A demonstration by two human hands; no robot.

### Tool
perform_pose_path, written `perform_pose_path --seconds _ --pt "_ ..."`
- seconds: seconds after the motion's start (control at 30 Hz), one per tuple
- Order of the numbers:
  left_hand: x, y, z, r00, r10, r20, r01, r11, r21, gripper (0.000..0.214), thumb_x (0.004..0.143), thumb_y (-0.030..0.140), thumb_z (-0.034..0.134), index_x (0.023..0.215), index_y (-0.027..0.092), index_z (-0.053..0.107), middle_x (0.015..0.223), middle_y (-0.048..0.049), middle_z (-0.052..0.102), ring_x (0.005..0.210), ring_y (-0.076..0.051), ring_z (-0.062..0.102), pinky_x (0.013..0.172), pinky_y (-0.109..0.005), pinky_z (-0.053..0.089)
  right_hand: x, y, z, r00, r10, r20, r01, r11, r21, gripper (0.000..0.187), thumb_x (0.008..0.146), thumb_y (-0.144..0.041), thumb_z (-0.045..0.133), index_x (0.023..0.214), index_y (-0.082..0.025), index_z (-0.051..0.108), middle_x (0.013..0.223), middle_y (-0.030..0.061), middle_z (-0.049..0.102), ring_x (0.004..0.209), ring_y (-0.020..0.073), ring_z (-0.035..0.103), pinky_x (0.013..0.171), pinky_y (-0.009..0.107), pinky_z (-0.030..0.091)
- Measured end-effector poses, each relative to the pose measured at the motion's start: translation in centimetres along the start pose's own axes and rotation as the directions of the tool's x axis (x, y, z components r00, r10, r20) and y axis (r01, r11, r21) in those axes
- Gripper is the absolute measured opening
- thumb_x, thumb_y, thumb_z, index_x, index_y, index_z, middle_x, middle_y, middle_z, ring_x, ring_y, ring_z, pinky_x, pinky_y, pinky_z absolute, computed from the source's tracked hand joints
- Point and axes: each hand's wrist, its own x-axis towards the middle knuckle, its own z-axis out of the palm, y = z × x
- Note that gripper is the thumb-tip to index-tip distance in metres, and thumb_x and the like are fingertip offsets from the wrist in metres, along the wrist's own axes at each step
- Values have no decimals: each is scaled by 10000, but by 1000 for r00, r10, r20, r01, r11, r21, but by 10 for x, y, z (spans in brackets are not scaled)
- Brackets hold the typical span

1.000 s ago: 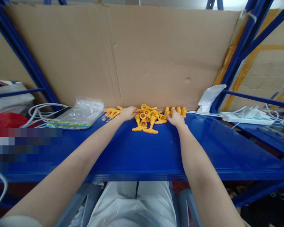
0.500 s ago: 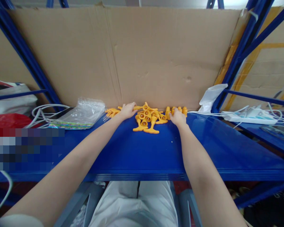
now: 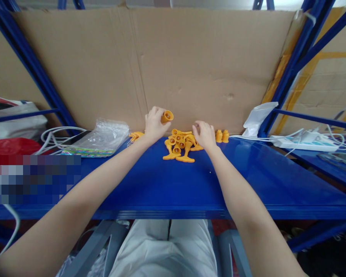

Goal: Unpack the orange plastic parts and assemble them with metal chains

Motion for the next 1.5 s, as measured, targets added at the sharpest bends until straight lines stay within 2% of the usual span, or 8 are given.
perform_pose_path --seconds 0.17,0.3,0.47,0.6,0.8,1.0,1.23,1.5 --pt "-38 16 -12 976 201 90 -203 979 11 299 974 200 448 1241 204 583 1112 -100 688 1086 -268 632 959 -414 402 -5 -48 0 943 -333 21 319 919 233 611 1041 -557 244 1421 -157 508 1331 173 647 1209 282 616 1040 465 455" --pt "-54 10 -10 952 274 136 -287 954 87 306 1012 217 404 1251 171 589 1061 -116 702 1021 -259 669 876 -375 437 -8 -60 3 905 -425 24 396 861 319 567 1032 -575 312 1363 -184 556 1316 161 656 1208 281 625 1016 457 496" --pt "-54 -7 1 934 272 231 -313 935 164 255 1011 219 437 1193 134 594 1033 -136 730 980 -266 700 826 -359 461 -7 -55 11 873 -486 32 446 824 349 418 1025 -451 406 1267 -164 589 1191 166 689 1109 279 653 931 435 532" --pt "-53 -17 12 929 279 244 -324 930 173 233 973 129 441 1133 137 610 1009 -130 751 973 -254 715 854 -361 470 -5 -46 13 861 -497 104 458 849 263 313 998 -373 467 1190 -168 605 1142 158 681 1052 283 648 893 420 516" --pt "-55 -20 16 922 265 283 -313 940 136 205 967 159 474 1028 127 667 989 -153 757 1018 -281 718 911 -395 488 -3 -36 13 851 -481 213 470 877 101 247 979 -291 488 1162 -180 610 1120 142 675 1028 276 629 838 384 467" --pt "-57 -24 15 912 327 246 -361 927 105 234 933 117 467 1029 117 680 1000 -162 735 1016 -292 694 913 -416 497 -6 -46 10 849 -441 290 461 887 2 331 1013 -368 464 1188 -147 637 1108 170 699 1067 296 601 876 391 412" --pt "-56 -33 24 893 395 214 -403 915 -9 241 948 131 441 1033 131 666 997 -141 720 994 -264 678 898 -398 513 -6 -55 3 815 -441 375 492 869 -48 277 995 -242 475 1183 -153 657 1151 167 716 1117 302 576 922 411 359" --pt "-58 -31 27 889 422 176 -424 905 -27 260 968 175 423 1059 146 666 1017 -123 724 1037 -261 667 1000 -448 469 -10 -57 7 833 -423 357 490 864 -119 279 947 -195 512 1202 -110 591 1132 193 701 1083 313 597 894 389 337"
